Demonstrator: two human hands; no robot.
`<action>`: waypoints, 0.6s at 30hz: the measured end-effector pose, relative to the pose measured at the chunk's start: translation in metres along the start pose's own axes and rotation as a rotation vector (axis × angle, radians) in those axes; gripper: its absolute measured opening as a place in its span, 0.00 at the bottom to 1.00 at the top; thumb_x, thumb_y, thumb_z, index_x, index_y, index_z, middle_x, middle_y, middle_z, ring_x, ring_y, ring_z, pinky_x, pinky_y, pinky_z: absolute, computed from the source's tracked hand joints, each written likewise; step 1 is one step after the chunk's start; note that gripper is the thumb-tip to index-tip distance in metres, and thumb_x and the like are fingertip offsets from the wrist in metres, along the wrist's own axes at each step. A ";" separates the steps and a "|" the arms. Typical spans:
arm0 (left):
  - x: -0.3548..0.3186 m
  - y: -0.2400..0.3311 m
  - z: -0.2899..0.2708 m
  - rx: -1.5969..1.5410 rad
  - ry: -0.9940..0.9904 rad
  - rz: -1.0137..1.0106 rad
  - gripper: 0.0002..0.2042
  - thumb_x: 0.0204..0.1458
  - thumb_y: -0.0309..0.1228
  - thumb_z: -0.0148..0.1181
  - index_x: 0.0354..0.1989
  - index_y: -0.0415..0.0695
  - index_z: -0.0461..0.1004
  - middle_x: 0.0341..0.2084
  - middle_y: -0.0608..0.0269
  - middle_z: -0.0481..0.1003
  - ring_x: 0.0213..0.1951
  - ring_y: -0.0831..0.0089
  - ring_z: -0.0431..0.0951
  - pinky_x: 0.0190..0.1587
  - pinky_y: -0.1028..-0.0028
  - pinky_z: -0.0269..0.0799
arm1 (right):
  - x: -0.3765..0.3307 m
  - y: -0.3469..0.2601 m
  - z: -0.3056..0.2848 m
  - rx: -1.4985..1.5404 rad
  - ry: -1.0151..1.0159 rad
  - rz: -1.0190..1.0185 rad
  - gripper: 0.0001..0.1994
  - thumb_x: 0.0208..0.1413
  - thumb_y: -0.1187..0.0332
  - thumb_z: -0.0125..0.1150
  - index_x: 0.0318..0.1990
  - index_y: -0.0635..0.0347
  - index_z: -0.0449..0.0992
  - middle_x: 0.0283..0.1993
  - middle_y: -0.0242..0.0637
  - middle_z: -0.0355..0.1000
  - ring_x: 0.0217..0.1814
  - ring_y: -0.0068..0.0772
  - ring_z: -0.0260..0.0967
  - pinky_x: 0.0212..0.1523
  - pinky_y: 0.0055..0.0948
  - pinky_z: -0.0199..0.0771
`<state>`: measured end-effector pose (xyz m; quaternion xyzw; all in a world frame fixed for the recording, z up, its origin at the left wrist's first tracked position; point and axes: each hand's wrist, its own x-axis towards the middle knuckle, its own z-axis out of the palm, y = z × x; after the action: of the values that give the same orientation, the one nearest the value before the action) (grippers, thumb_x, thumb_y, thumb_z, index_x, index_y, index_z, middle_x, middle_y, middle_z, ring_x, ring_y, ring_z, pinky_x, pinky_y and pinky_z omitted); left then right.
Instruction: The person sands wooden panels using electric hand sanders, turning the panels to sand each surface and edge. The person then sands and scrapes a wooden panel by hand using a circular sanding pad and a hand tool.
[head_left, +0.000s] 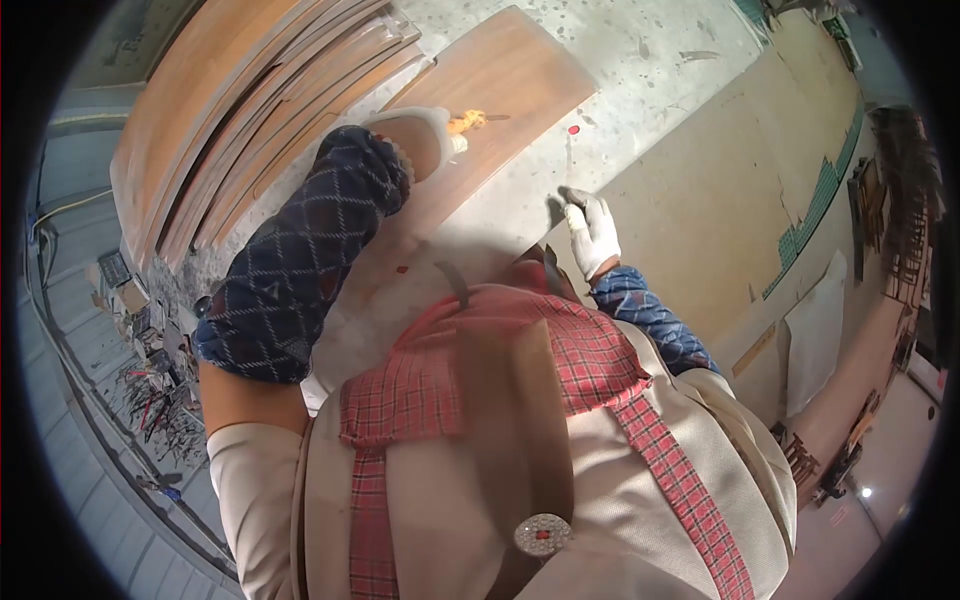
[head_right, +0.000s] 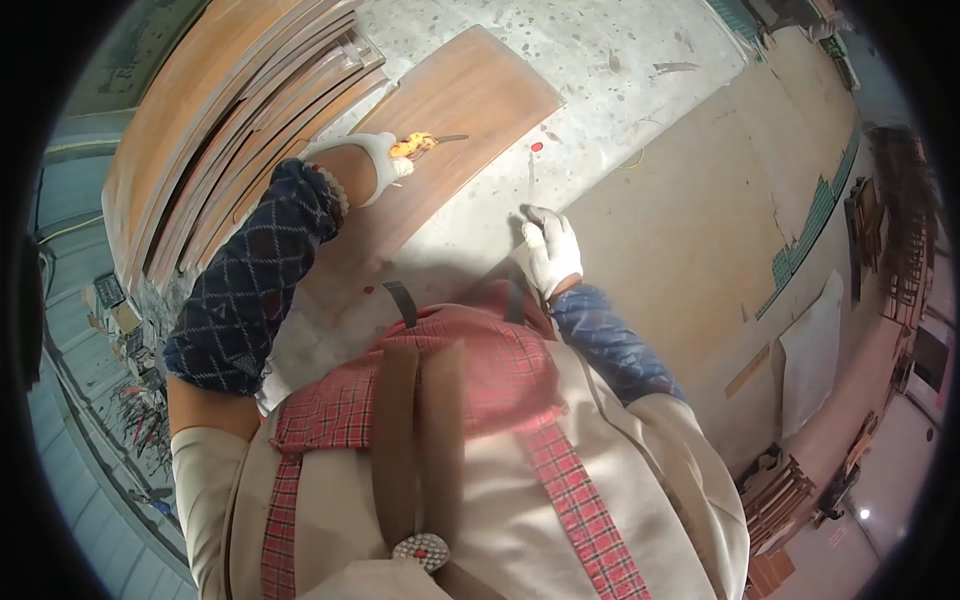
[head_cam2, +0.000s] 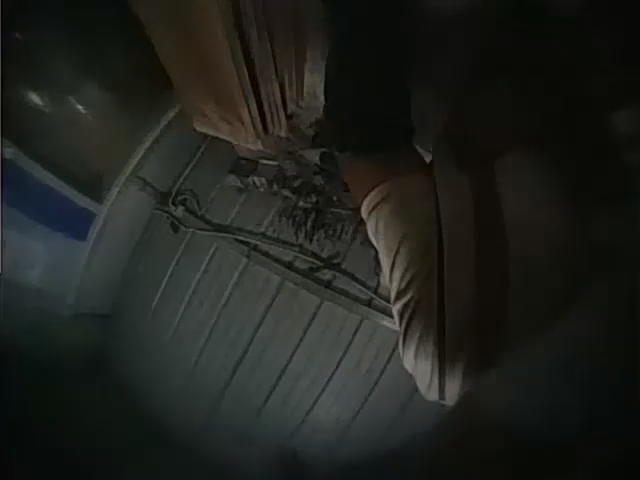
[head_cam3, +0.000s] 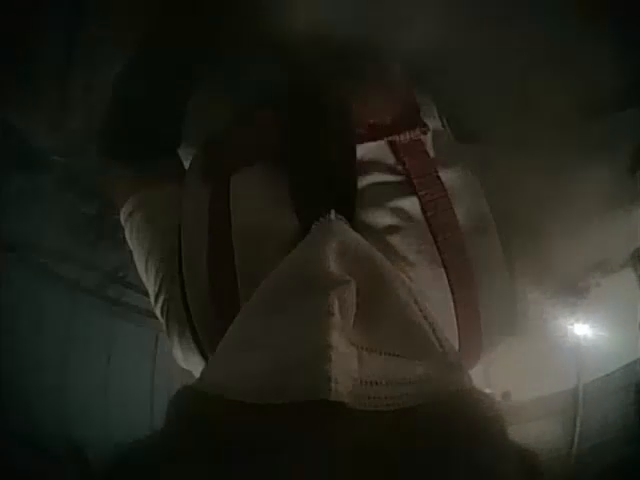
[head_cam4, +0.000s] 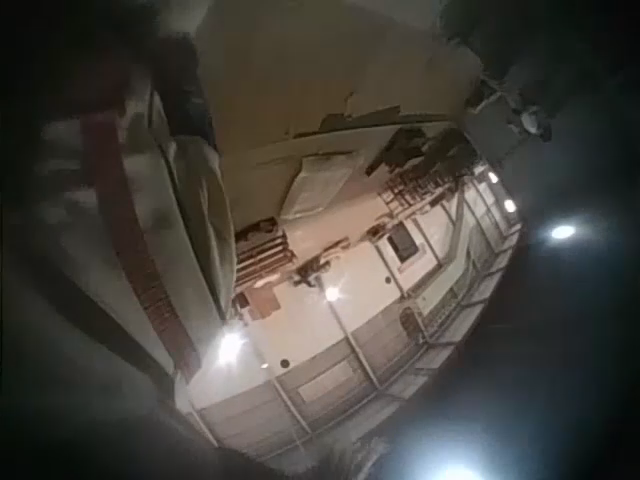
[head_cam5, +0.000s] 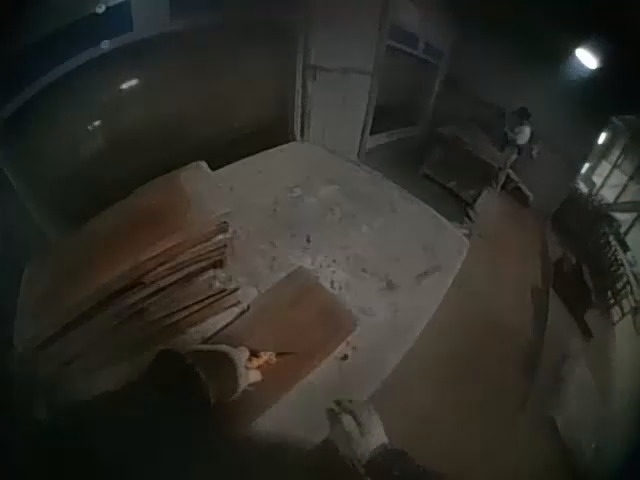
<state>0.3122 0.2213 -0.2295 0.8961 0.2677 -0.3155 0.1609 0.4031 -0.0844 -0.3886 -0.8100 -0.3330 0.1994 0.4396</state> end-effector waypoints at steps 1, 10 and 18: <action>-0.009 0.005 -0.009 -0.019 -0.027 0.025 0.27 0.60 0.53 0.53 0.57 0.43 0.73 0.50 0.48 0.79 0.51 0.51 0.78 0.57 0.59 0.69 | 0.012 0.007 0.003 -0.087 0.036 -0.113 0.15 0.62 0.68 0.59 0.53 0.63 0.77 0.54 0.52 0.73 0.56 0.50 0.72 0.58 0.40 0.71; -0.025 -0.009 -0.011 0.023 -0.196 0.016 0.26 0.61 0.54 0.51 0.52 0.43 0.75 0.42 0.47 0.80 0.51 0.53 0.78 0.59 0.60 0.67 | 0.081 0.001 0.028 -0.368 0.023 -0.376 0.25 0.62 0.54 0.59 0.63 0.55 0.73 0.69 0.46 0.64 0.72 0.55 0.56 0.71 0.51 0.56; -0.103 -0.090 0.023 -0.051 -0.147 0.120 0.19 0.59 0.46 0.59 0.49 0.44 0.75 0.33 0.46 0.80 0.40 0.49 0.81 0.45 0.60 0.75 | 0.090 0.006 0.037 -0.646 -0.067 -0.414 0.32 0.62 0.48 0.55 0.67 0.60 0.66 0.73 0.51 0.57 0.74 0.59 0.50 0.74 0.53 0.47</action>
<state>0.1809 0.2445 -0.1908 0.8805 0.2091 -0.3632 0.2214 0.4449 -0.0009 -0.4161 -0.8156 -0.5491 0.0176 0.1818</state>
